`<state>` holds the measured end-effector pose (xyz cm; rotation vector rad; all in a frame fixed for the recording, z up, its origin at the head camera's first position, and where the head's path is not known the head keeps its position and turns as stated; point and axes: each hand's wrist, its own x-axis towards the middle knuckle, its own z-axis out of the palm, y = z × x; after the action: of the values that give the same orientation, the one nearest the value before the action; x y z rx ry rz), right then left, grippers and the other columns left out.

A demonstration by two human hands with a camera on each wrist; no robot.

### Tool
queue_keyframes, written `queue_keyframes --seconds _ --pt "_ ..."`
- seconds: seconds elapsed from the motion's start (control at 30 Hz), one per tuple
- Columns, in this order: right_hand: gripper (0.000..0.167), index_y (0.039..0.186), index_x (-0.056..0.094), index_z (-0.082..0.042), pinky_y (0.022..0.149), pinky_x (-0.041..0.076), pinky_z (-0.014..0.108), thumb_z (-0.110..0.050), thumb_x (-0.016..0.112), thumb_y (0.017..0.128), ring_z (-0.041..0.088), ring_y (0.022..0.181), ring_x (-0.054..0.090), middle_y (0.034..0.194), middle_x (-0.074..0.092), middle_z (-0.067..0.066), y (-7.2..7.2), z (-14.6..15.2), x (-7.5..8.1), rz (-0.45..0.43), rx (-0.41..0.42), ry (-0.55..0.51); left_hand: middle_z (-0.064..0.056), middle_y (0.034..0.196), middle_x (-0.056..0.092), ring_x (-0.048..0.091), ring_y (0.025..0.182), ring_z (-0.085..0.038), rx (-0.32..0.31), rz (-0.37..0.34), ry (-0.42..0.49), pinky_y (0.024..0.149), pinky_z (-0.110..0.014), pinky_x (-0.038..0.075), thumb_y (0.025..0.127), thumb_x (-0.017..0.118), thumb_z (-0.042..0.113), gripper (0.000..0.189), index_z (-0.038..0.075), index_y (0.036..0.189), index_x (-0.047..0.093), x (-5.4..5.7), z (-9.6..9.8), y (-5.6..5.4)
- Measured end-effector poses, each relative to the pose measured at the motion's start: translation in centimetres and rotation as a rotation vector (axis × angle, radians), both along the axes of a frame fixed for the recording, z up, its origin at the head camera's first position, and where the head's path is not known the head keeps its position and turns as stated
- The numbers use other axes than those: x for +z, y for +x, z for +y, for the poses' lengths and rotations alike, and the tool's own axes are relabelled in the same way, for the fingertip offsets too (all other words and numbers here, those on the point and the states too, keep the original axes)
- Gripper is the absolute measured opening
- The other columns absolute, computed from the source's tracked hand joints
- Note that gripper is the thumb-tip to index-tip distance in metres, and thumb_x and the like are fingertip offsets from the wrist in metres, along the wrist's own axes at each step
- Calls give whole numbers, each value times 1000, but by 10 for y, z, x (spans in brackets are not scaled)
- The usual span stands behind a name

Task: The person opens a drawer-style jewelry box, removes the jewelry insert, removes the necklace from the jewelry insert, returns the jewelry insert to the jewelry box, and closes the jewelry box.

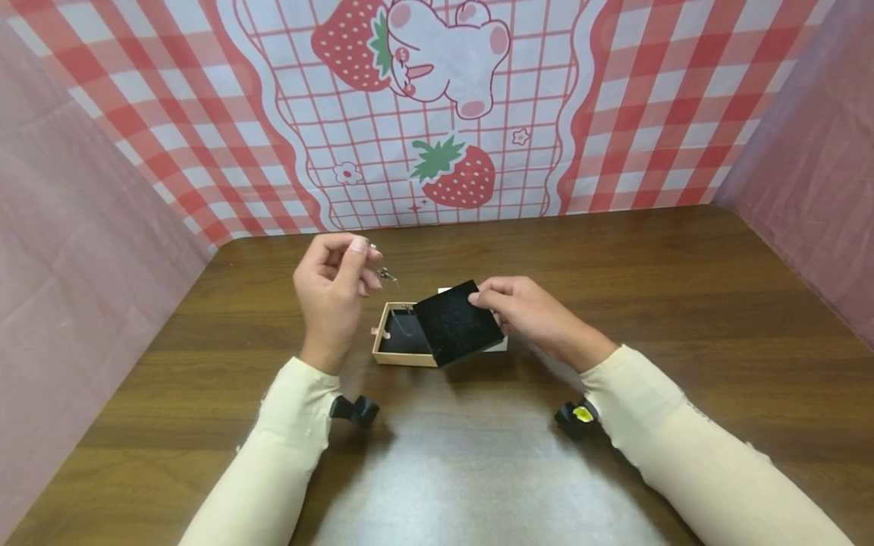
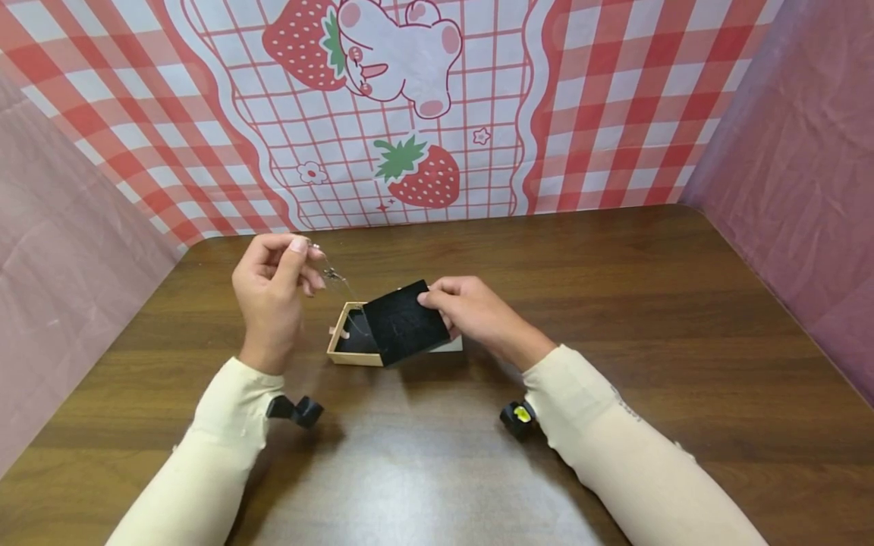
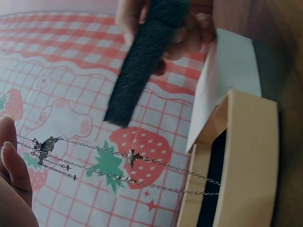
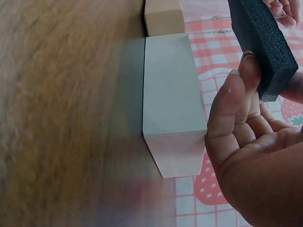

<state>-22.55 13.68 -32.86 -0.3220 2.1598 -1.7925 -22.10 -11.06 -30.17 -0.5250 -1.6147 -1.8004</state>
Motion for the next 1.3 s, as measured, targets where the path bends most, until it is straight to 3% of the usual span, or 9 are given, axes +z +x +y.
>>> queue_keyframes --seconds 0.23,0.47,1.0,1.3 --pt "22 98 67 1 66 45 32 -21 60 98 17 72 52 85 59 7 -1 0 0 34 -4 54 -11 79 68 56 49 -13 34 -32 43 45 -22 46 98 63 9 8 2 93 64 5 -11 -3" --pt "22 97 68 0 61 42 30 -21 61 98 17 67 47 74 54 4 -1 0 -1 61 -18 79 -12 77 68 55 47 -13 51 9 94 44 -21 44 97 61 4 8 7 91 65 12 -19 -7" --pt "22 93 65 -2 63 42 31 -23 61 98 19 70 48 72 51 4 -1 -1 -4 77 -25 114 -12 75 67 55 47 -12 91 0 171 43 -22 45 96 63 4 8 6 89 66 13 -36 -15" --pt "22 93 65 -2 63 41 32 -23 62 98 20 71 48 74 51 5 0 -2 -5 83 -30 118 -12 73 65 54 46 -13 79 -19 216 43 -22 44 94 63 3 7 3 87 64 13 -40 -16"
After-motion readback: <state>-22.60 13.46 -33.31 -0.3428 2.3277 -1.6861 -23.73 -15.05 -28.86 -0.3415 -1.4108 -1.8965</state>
